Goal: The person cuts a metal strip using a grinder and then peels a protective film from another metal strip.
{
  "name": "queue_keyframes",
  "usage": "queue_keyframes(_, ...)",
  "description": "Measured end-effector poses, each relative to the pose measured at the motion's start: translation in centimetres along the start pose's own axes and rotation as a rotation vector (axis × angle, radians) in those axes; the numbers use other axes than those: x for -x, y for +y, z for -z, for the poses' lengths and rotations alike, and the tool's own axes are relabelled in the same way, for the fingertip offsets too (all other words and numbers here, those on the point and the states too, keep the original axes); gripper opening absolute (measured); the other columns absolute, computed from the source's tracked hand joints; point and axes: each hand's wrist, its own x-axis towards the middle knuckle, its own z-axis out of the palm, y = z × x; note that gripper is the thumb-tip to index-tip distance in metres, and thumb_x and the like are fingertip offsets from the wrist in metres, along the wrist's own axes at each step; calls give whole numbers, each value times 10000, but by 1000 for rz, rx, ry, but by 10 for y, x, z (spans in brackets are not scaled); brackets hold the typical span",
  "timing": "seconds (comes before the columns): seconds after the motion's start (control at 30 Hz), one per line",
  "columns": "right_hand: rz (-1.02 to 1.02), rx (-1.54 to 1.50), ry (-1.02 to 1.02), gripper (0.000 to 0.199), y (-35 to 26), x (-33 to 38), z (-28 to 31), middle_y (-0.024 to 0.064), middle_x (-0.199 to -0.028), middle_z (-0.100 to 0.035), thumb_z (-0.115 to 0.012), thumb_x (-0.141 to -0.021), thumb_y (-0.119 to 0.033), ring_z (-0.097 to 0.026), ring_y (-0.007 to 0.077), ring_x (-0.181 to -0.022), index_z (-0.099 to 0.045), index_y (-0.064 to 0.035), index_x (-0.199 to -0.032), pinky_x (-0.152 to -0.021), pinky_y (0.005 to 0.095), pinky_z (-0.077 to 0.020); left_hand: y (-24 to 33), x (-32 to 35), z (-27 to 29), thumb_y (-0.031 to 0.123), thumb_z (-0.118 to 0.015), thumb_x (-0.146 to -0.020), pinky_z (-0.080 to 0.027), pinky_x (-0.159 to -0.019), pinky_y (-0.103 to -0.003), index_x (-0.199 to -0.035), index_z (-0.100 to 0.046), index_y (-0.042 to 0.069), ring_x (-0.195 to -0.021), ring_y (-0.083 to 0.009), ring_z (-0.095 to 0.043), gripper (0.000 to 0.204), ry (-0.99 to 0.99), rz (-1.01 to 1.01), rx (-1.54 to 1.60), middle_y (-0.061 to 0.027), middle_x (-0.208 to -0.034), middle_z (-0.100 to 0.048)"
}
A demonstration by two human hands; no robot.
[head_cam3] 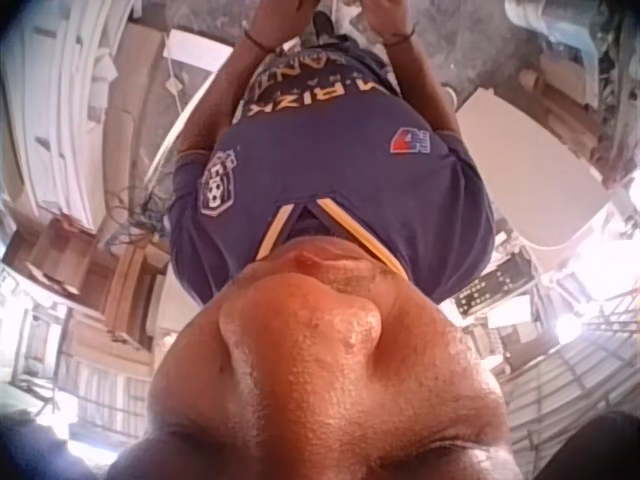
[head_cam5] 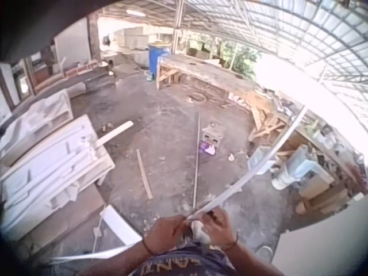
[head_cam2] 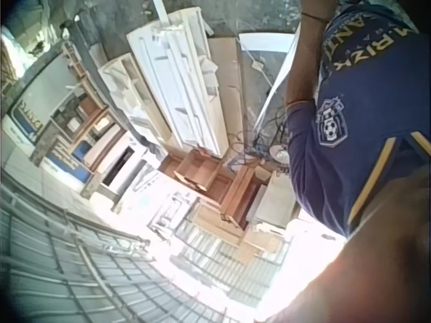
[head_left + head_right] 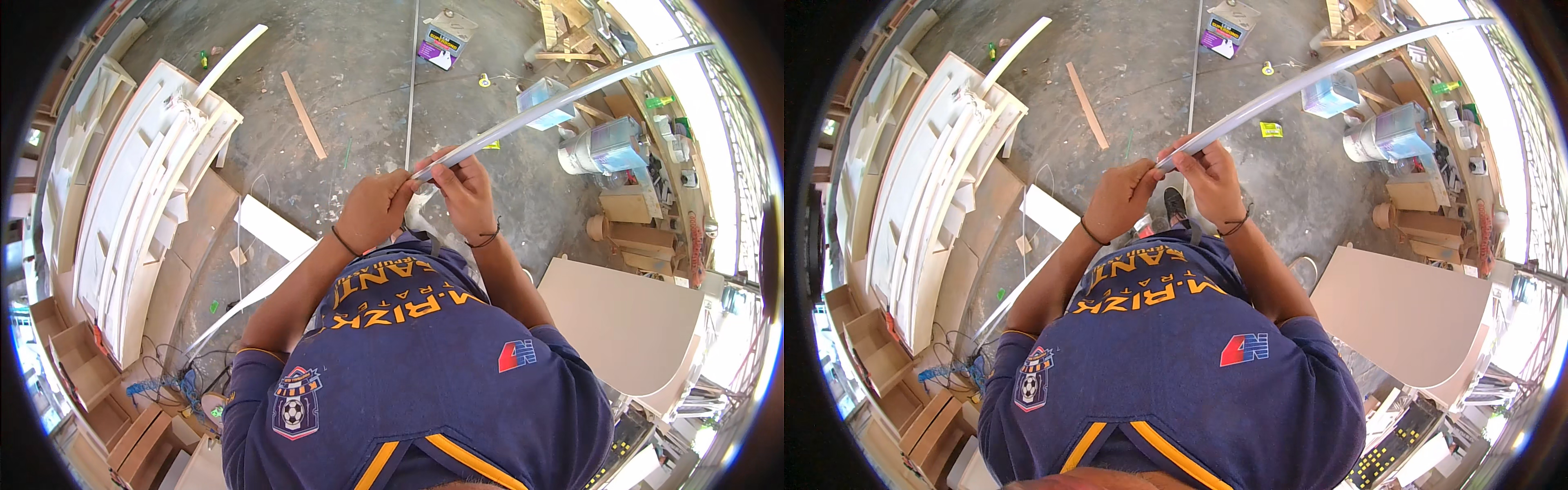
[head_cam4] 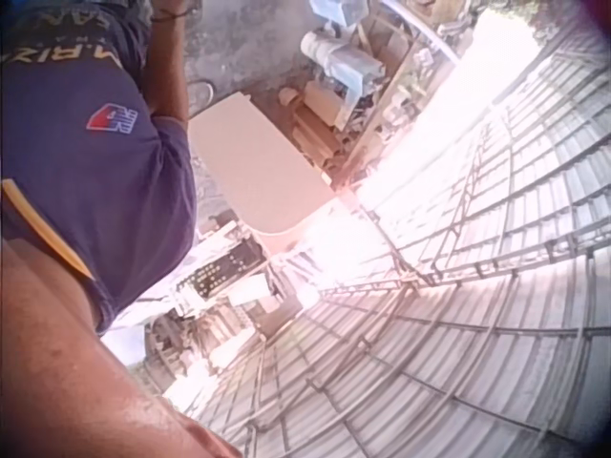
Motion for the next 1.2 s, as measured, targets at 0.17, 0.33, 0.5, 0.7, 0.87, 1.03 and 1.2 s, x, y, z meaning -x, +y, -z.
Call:
queue_keyframes(0.17, -40, 4, 134, 156, -14, -9, 1, 134, -939, -639, -552, -896, -71, -629, 166, -806, -532, 25, -1017, -737, 285, -516, 1, -3, 10, 215, -492, -930, -403, -520, -327, -847, -542, -3, -537, -164, -500, 239, -83, 62, 20, -120, -598, -502)
queue_keyframes(0.33, 102, -128, 285, 195, -34, -32, 33, 136, -945, -642, -575, -893, -108, -633, 176, -825, -547, 18, -1039, -708, 296, -536, -19, 12, 29, 235, -489, -929, -406, -535, -348, -868, -527, 5, -558, -236, -511, 240, -216, 187, 84, -132, -617, -525)
queue_keyframes(0.5, -77, -48, 138, 192, -17, -18, 14, 131, -995, -626, -556, -900, -82, -621, 193, -897, -543, 13, -1067, -814, 330, -513, -9, 8, 19, 216, -500, -923, -399, -524, -359, -867, -514, 4, -541, -274, -522, 219, -128, 111, -14, -149, -613, -529)
queue_keyframes(0.7, -111, -104, 59, 195, -6, -4, 4, 140, -1013, -620, -566, -890, -61, -614, 233, -974, -540, 12, -1069, -844, 365, -516, -8, 9, 14, 197, -530, -905, -384, -515, -398, -872, -505, -3, -558, -355, -530, 204, -107, 67, -57, -210, -632, -518)
queue_keyframes(0.87, -51, -180, 59, 187, -5, -3, 6, 138, -968, -630, -552, -895, -48, -629, 212, -927, -527, 30, -1062, -818, 329, -530, 4, 5, 14, 230, -530, -912, -367, -497, -377, -846, -505, -6, -508, -264, -507, 246, -118, 61, -7, -177, -587, -469)
queue_keyframes(1.03, 12, -224, -49, 173, -5, -1, 9, 151, -962, -626, -549, -896, -56, -626, 228, -929, -521, 26, -1045, -823, 353, -523, 17, 1, 15, 267, -496, -934, -359, -491, -369, -826, -502, -16, -502, -229, -492, 302, -205, 174, 151, -169, -575, -443)
queue_keyframes(1.2, -23, -263, -85, 200, -9, -5, 10, 169, -991, -622, -559, -893, -67, -621, 240, -945, -533, 29, -1066, -831, 364, -522, 14, 2, 6, 279, -477, -942, -379, -506, -369, -821, -517, -22, -518, -246, -523, 327, -90, 48, -24, -170, -587, -469)
